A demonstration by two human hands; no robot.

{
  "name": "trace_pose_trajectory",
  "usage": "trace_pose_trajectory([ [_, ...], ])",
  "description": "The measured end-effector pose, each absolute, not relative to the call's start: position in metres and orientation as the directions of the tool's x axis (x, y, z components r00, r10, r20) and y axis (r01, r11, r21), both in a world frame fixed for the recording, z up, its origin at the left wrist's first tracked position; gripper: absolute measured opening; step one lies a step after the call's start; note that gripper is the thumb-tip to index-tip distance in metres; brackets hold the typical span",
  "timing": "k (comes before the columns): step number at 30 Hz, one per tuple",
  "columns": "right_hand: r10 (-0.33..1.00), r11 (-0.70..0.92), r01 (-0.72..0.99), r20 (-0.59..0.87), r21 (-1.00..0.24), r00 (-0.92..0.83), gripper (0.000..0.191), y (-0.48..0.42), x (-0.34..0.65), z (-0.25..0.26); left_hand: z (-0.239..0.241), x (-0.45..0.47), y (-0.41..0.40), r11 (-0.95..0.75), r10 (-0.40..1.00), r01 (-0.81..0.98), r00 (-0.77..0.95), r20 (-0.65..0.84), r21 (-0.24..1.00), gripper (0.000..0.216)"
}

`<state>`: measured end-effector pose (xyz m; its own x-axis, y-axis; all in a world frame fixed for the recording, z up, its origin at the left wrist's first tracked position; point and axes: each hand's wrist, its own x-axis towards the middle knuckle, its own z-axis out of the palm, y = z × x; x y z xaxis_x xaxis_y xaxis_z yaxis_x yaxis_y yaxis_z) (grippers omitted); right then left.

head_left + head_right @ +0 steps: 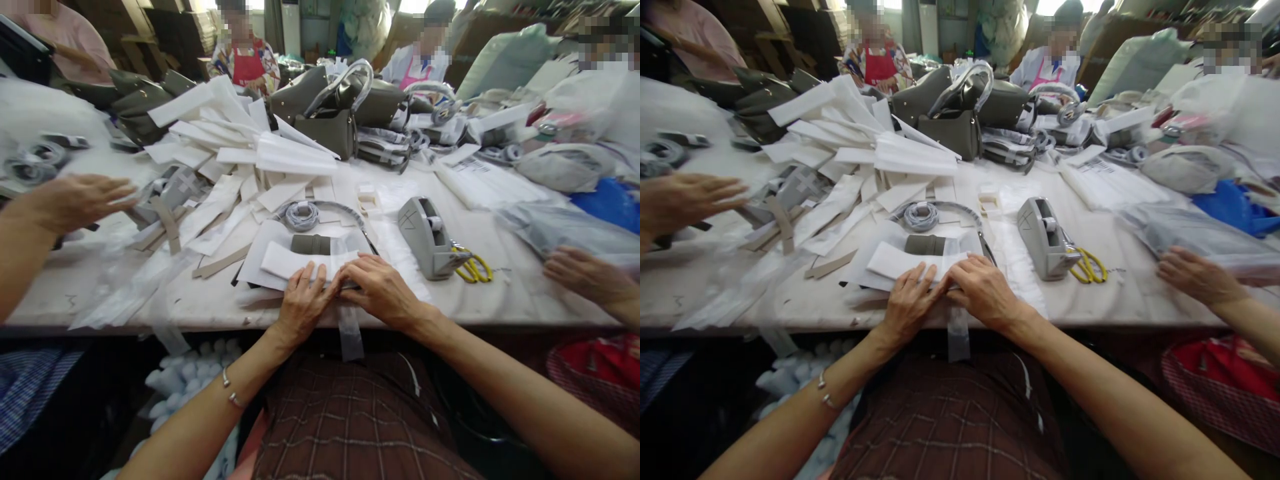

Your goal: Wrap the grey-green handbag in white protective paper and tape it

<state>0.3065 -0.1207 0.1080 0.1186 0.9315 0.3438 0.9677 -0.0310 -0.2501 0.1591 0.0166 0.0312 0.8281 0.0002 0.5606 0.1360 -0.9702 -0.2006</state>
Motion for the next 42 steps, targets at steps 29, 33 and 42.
trace_pose_trajectory([
  [29,0.901,0.235,0.972,0.373,0.011,-0.222,0.037,-0.204,0.294,0.037,0.022,0.165,0.017,-0.992,-0.062,-0.12,0.731,0.679,0.038,0.032],
  [33,0.906,0.132,0.991,0.403,0.027,-0.131,0.036,-0.194,0.29,0.015,0.02,0.165,0.016,-0.992,-0.052,-0.116,0.737,0.673,0.05,0.034],
  [42,0.816,0.212,0.962,0.573,-0.172,-0.077,0.022,-0.158,0.278,0.061,0.023,0.165,0.01,-0.993,-0.025,-0.096,0.732,0.681,0.066,0.029],
])
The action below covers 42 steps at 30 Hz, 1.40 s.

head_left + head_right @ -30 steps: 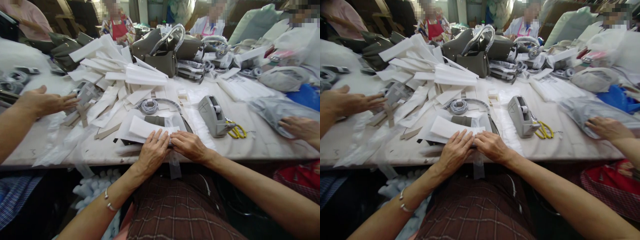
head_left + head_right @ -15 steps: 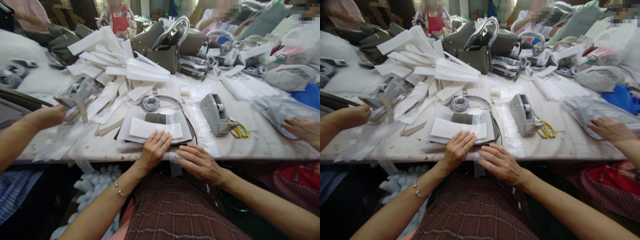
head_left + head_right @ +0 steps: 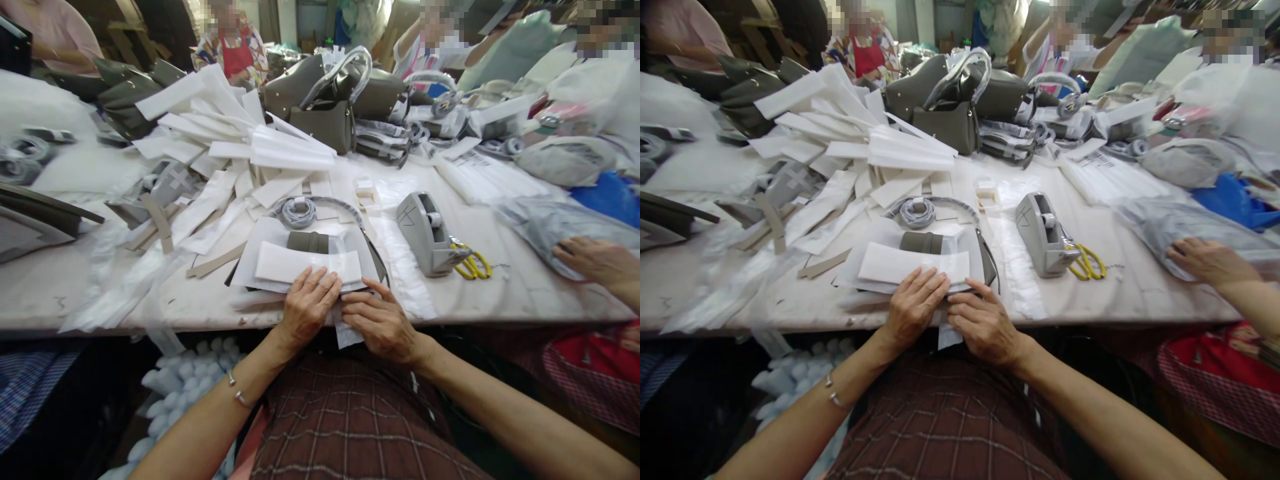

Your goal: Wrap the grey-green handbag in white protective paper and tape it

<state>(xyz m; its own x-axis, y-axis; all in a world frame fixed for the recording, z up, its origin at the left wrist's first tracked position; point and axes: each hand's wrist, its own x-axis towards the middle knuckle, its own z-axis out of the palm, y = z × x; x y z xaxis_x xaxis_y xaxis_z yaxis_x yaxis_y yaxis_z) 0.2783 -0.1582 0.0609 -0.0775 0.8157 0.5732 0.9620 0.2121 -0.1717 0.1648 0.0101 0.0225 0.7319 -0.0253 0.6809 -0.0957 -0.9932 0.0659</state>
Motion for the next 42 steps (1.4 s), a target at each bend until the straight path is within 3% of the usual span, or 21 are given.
trace_pose_trajectory([
  [5,0.847,0.164,0.962,0.531,-0.22,-0.023,0.025,-0.146,0.282,0.082,0.025,0.166,0.005,-0.992,0.008,-0.077,0.737,0.675,0.095,0.028],
  [10,0.881,0.084,0.97,0.471,-0.23,0.035,0.02,-0.126,0.305,0.095,0.038,0.163,0.001,-0.963,0.088,-0.098,0.769,0.634,0.252,0.029],
  [13,0.936,0.033,0.961,0.345,-0.273,0.066,0.021,-0.114,0.316,0.098,0.043,0.165,-0.002,-0.946,0.174,-0.047,0.762,0.624,0.321,0.023],
  [18,0.969,-0.111,0.881,0.148,-0.459,0.199,0.019,-0.095,0.335,0.094,0.04,0.176,-0.005,-0.931,0.293,0.062,0.717,0.633,0.361,0.008],
  [23,0.941,-0.225,0.769,0.071,-0.598,0.33,0.011,-0.087,0.351,0.088,0.04,0.177,-0.003,-0.935,0.284,0.059,0.715,0.639,0.35,0.01],
  [31,0.94,-0.262,0.756,0.02,-0.6,0.341,0.014,-0.085,0.357,0.081,0.045,0.169,0.002,-0.967,0.143,-0.019,0.782,0.607,0.253,0.022],
  [33,0.956,-0.238,0.723,-0.026,-0.648,0.291,0.021,-0.086,0.362,0.087,0.044,0.17,0.002,-0.966,0.148,-0.017,0.781,0.606,0.257,0.021],
  [36,0.987,-0.157,0.722,-0.082,-0.674,0.138,0.015,-0.091,0.365,0.098,0.044,0.17,0.002,-0.964,0.156,-0.016,0.773,0.615,0.264,0.018],
  [39,0.994,-0.11,0.793,-0.062,-0.599,0.09,0.043,-0.095,0.36,0.106,0.044,0.17,0.001,-0.961,0.159,-0.024,0.766,0.622,0.275,0.015],
  [42,0.99,-0.14,0.847,-0.086,-0.513,0.111,0.041,-0.093,0.352,0.108,0.042,0.171,0.001,-0.951,0.189,-0.023,0.743,0.641,0.308,0.014],
])
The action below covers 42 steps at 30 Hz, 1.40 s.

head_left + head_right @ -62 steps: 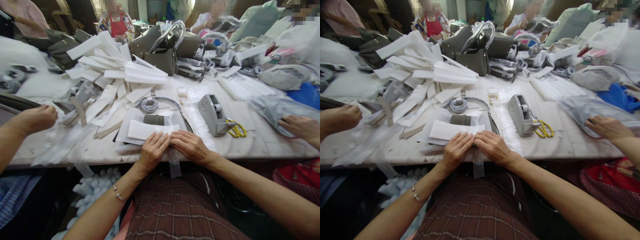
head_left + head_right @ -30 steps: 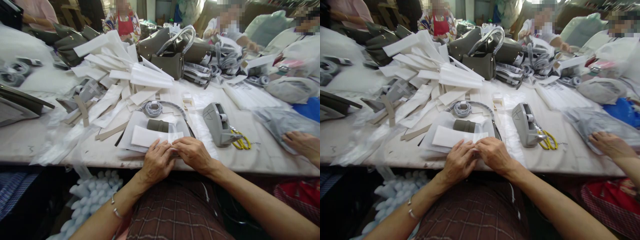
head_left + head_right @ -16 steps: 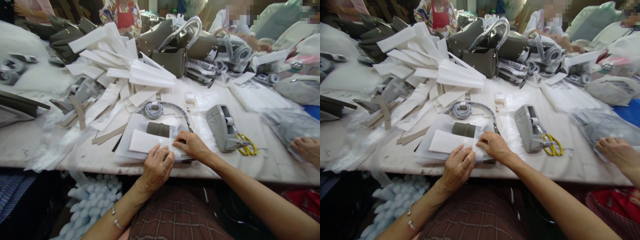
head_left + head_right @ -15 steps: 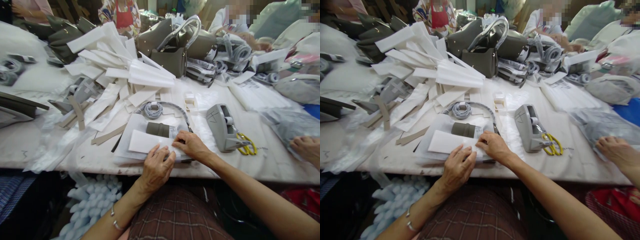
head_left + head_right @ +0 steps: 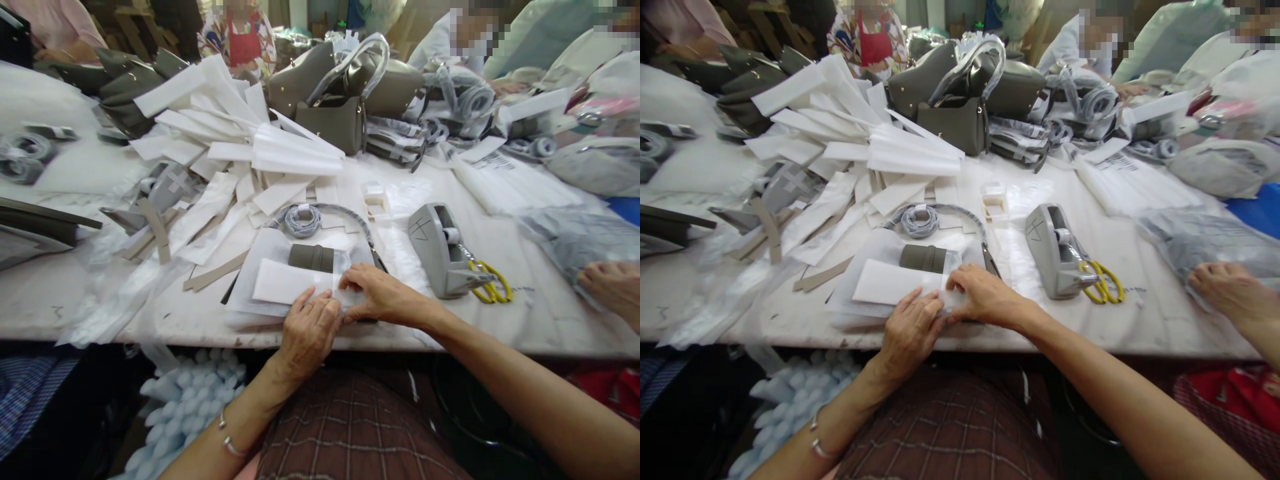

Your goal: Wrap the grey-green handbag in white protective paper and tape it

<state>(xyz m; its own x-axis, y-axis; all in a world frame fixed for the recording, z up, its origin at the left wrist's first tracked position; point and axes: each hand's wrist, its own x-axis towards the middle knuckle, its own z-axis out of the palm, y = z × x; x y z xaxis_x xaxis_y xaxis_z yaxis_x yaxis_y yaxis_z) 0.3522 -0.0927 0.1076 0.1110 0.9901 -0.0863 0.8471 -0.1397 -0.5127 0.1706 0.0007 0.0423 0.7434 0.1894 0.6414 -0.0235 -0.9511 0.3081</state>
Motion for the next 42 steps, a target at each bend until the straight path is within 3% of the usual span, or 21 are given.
trace_pose_trajectory([
  [4,0.986,-0.163,0.871,-0.101,-0.463,0.131,0.022,-0.091,0.344,0.107,0.042,0.169,0.002,-0.936,0.233,-0.02,0.714,0.66,0.352,0.021],
  [8,0.988,0.004,0.93,0.147,-0.368,0.054,0.014,-0.105,0.335,0.11,0.044,0.166,0.004,-0.936,0.187,-0.051,0.765,0.616,0.348,0.026],
  [11,0.953,0.179,0.932,0.292,-0.315,-0.085,0.017,-0.123,0.323,0.113,0.044,0.162,0.006,-0.938,0.142,-0.081,0.796,0.588,0.336,0.027],
  [15,0.939,0.282,0.897,0.289,-0.341,-0.186,0.026,-0.145,0.303,0.108,0.041,0.161,0.007,-0.954,0.094,-0.105,0.786,0.611,0.281,0.027],
  [23,0.964,0.195,0.879,0.248,-0.435,-0.092,0.026,-0.163,0.275,0.097,0.036,0.166,0.004,-0.971,0.086,-0.08,0.761,0.643,0.224,0.028],
  [29,0.963,0.165,0.88,0.265,-0.446,-0.047,0.027,-0.143,0.29,0.115,0.036,0.165,0.004,-0.96,0.108,-0.082,0.776,0.621,0.269,0.028],
  [36,0.964,-0.051,0.87,0.203,-0.491,0.171,0.015,-0.098,0.329,0.11,0.049,0.162,-0.001,-0.884,0.253,-0.039,0.798,0.547,0.466,0.03],
  [38,0.96,-0.104,0.866,0.178,-0.489,0.216,0.015,-0.092,0.334,0.104,0.049,0.166,-0.003,-0.882,0.299,-0.007,0.764,0.572,0.471,0.037],
  [42,0.947,-0.207,0.811,0.096,-0.548,0.307,0.018,-0.089,0.337,0.093,0.044,0.172,-0.003,-0.914,0.3,0.046,0.747,0.593,0.404,0.027],
])
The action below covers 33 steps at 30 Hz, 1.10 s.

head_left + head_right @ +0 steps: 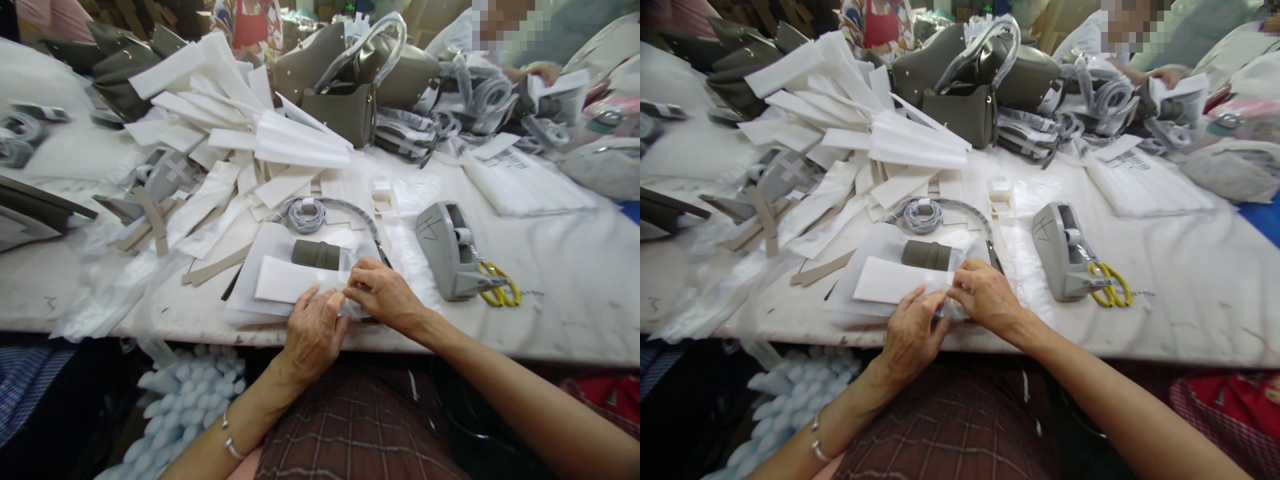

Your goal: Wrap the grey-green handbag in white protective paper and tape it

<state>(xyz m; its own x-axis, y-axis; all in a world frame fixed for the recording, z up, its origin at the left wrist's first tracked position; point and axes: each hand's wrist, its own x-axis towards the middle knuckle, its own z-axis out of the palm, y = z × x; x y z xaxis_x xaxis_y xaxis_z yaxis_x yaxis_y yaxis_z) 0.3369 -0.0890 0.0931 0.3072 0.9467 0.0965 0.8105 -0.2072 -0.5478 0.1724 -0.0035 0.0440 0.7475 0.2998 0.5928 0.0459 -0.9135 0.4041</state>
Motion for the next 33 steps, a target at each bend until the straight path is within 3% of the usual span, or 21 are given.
trace_pose_trajectory([
  [5,0.918,-0.247,0.66,0.046,-0.71,0.393,0.015,-0.091,0.34,0.088,0.044,0.172,-0.003,-0.935,0.239,0.03,0.788,0.568,0.352,0.025],
  [8,0.903,-0.256,0.614,0.041,-0.746,0.427,0.016,-0.091,0.34,0.085,0.048,0.17,-0.003,-0.94,0.205,0.012,0.82,0.534,0.342,0.022],
  [14,0.892,-0.337,0.678,0.009,-0.653,0.452,0.014,-0.089,0.337,0.082,0.048,0.168,-0.001,-0.959,0.148,-0.013,0.829,0.539,0.282,0.023],
  [20,0.895,-0.37,0.733,-0.009,-0.571,0.445,0.016,-0.086,0.337,0.083,0.042,0.161,0.001,-0.979,0.032,-0.08,0.846,0.532,0.187,0.04],
  [26,0.877,-0.404,0.81,0.071,-0.425,0.474,0.008,-0.092,0.341,0.092,0.044,0.164,-0.004,-0.977,0.089,-0.026,0.852,0.517,0.211,0.036],
  [29,0.791,-0.424,0.77,0.22,-0.477,0.571,0.006,-0.125,0.361,0.115,0.044,0.165,-0.004,-0.977,0.093,-0.027,0.84,0.534,0.211,0.033],
  [33,0.46,-0.632,0.59,0.369,-0.503,0.808,0.017,-0.193,0.412,0.147,0.043,0.165,-0.003,-0.977,0.086,-0.046,0.812,0.577,0.21,0.031],
])
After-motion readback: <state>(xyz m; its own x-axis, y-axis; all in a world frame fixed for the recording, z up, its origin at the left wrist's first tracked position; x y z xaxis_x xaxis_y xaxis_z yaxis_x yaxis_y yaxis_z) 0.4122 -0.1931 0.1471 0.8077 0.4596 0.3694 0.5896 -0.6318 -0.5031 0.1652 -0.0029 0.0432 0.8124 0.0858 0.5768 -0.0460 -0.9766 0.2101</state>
